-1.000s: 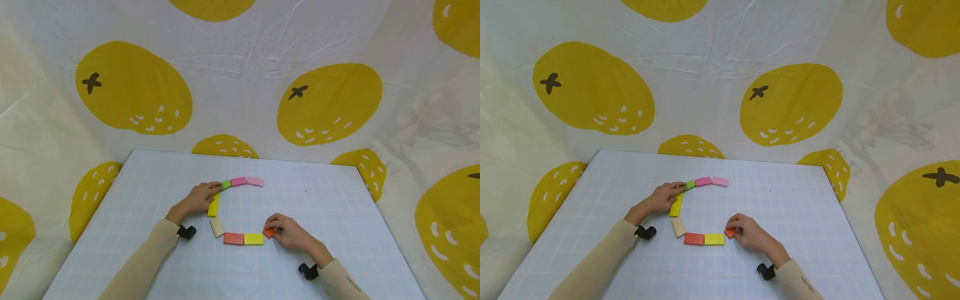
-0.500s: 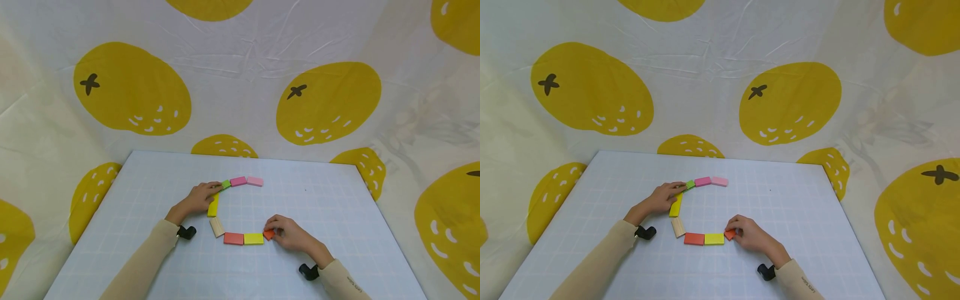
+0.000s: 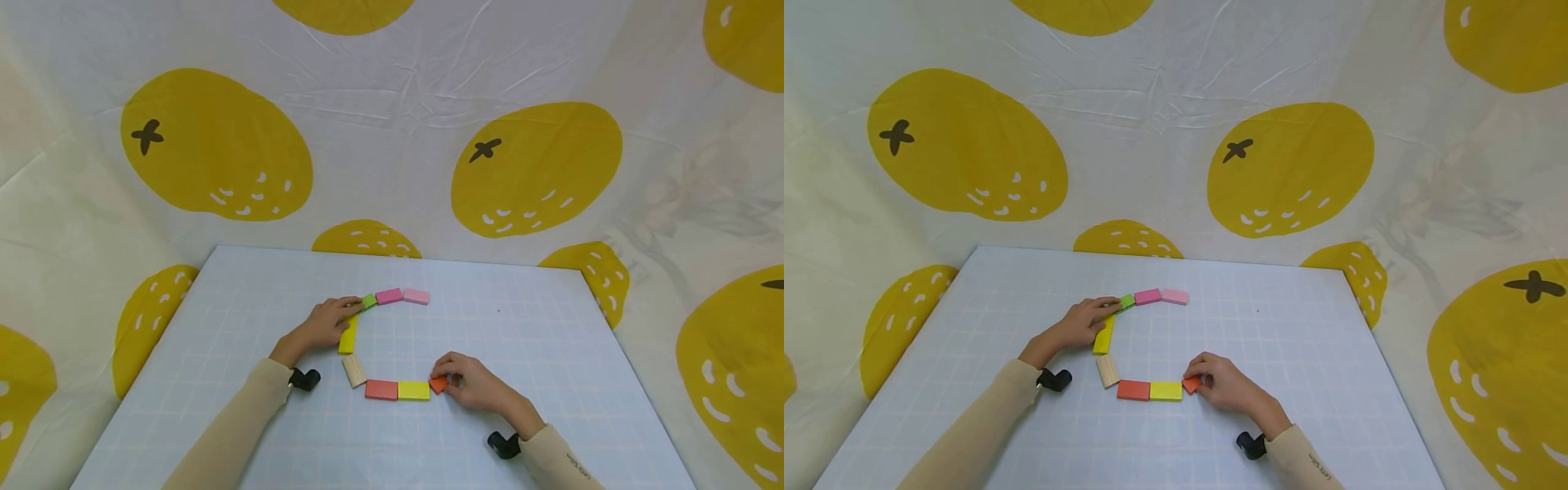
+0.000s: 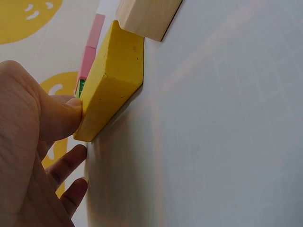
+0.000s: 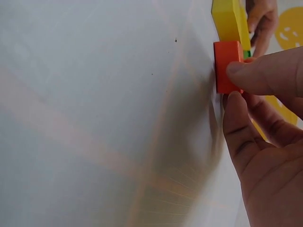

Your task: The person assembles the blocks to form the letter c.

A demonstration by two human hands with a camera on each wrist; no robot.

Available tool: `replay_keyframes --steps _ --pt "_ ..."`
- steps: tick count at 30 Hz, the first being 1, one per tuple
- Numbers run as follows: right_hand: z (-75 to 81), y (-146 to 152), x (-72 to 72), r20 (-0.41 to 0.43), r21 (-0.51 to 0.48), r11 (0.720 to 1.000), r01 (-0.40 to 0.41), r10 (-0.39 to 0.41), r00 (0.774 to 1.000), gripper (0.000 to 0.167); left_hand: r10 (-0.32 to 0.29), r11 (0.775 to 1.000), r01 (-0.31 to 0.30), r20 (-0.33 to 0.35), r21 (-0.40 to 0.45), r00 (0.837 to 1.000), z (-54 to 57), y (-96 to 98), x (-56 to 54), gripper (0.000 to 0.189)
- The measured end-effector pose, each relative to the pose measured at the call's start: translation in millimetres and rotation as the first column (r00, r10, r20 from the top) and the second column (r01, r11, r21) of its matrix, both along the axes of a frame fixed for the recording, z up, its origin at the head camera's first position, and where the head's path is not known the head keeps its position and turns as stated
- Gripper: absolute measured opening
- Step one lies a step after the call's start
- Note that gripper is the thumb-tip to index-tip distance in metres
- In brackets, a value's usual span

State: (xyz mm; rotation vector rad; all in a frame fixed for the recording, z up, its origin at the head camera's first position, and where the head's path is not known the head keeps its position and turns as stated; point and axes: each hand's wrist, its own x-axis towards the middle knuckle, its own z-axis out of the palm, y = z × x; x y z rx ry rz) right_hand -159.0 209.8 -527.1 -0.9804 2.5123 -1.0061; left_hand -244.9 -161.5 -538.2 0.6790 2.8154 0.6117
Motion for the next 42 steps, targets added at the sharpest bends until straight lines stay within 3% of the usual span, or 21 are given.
replay_keyframes --steps 30,37,42 --pt "1.3 1.8 0.3 0.037 -0.001 1.000 0.001 -0.001 0.999 0.036 -0.030 0.999 0.030 0.023 -0.012 0.999 7.1 -1.6 -2.7 0.052" --pt "1.5 2.4 -0.1 0.018 -0.013 1.000 -0.008 0.008 1.000 0.038 -0.078 0.996 0.077 0.015 0.035 0.997 7.8 -6.8 -2.7 0.050" --pt "1.1 2.8 0.1 0.006 -0.007 1.000 0.002 -0.002 1.000 0.037 -0.079 0.995 0.077 0.022 0.059 0.997 6.8 -8.0 -2.0 0.048"
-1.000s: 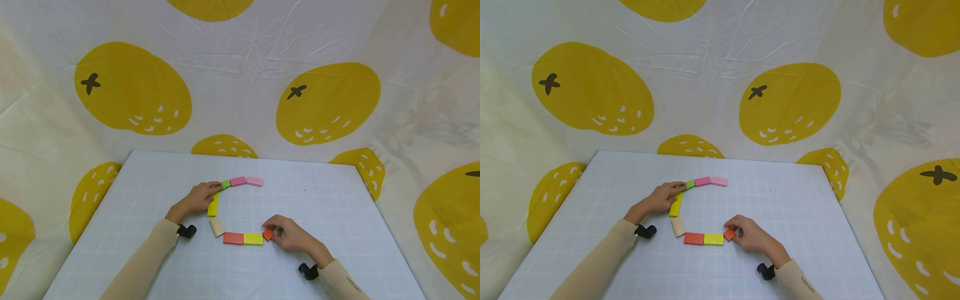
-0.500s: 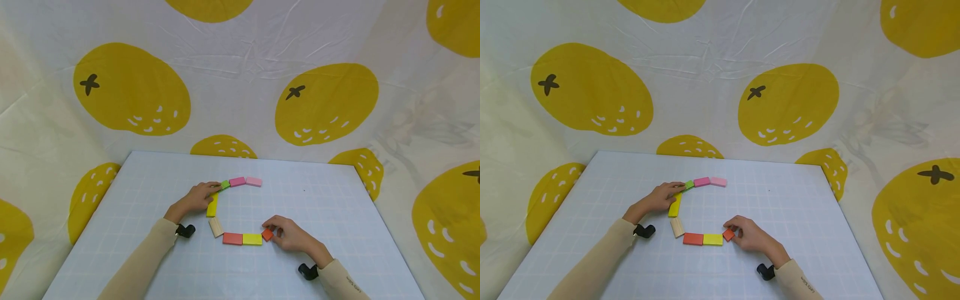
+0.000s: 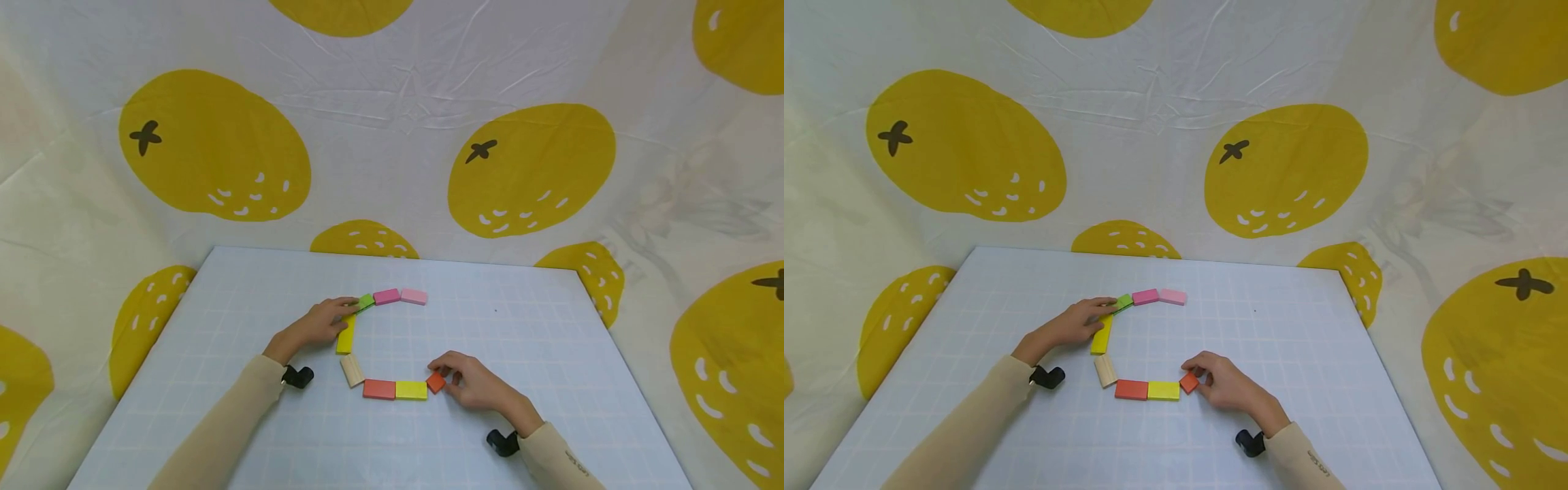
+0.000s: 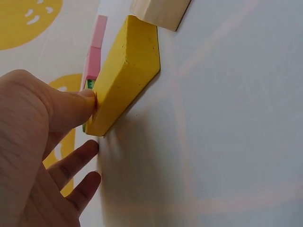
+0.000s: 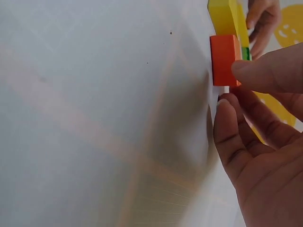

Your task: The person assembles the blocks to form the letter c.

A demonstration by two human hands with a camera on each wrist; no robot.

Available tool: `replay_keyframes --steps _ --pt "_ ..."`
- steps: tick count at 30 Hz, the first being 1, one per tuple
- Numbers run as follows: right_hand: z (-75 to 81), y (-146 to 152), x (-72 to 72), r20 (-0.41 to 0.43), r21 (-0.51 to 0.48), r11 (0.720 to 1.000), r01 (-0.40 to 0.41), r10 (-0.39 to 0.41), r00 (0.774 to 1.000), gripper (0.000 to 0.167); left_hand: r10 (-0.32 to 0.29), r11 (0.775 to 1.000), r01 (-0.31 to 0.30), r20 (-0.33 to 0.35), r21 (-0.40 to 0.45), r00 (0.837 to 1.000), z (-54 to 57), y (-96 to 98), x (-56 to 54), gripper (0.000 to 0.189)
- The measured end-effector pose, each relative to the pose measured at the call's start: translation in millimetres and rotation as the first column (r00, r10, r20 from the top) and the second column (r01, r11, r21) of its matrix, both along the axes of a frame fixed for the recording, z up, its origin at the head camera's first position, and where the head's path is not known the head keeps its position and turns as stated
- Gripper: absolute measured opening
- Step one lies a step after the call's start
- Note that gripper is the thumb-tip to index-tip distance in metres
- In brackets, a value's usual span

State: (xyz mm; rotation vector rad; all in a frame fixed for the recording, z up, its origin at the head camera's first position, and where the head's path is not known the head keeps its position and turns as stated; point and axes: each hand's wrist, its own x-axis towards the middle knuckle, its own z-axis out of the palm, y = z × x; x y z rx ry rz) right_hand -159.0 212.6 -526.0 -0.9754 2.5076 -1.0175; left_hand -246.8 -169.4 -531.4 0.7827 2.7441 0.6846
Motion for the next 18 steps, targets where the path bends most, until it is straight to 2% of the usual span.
replay_keyframes --steps 8,18 --pt "0.2 2 -2.4 0.013 0.017 1.000 0.025 -0.025 1.000 0.041 0.009 0.998 -0.010 0.013 0.055 1.000 3.1 -6.8 4.9 0.047" --pt "3.5 11 -12.6 -0.008 0.030 0.991 0.127 -0.127 0.992 0.041 0.054 0.998 -0.051 -0.099 0.039 0.994 10.8 -27.3 10.0 0.050"
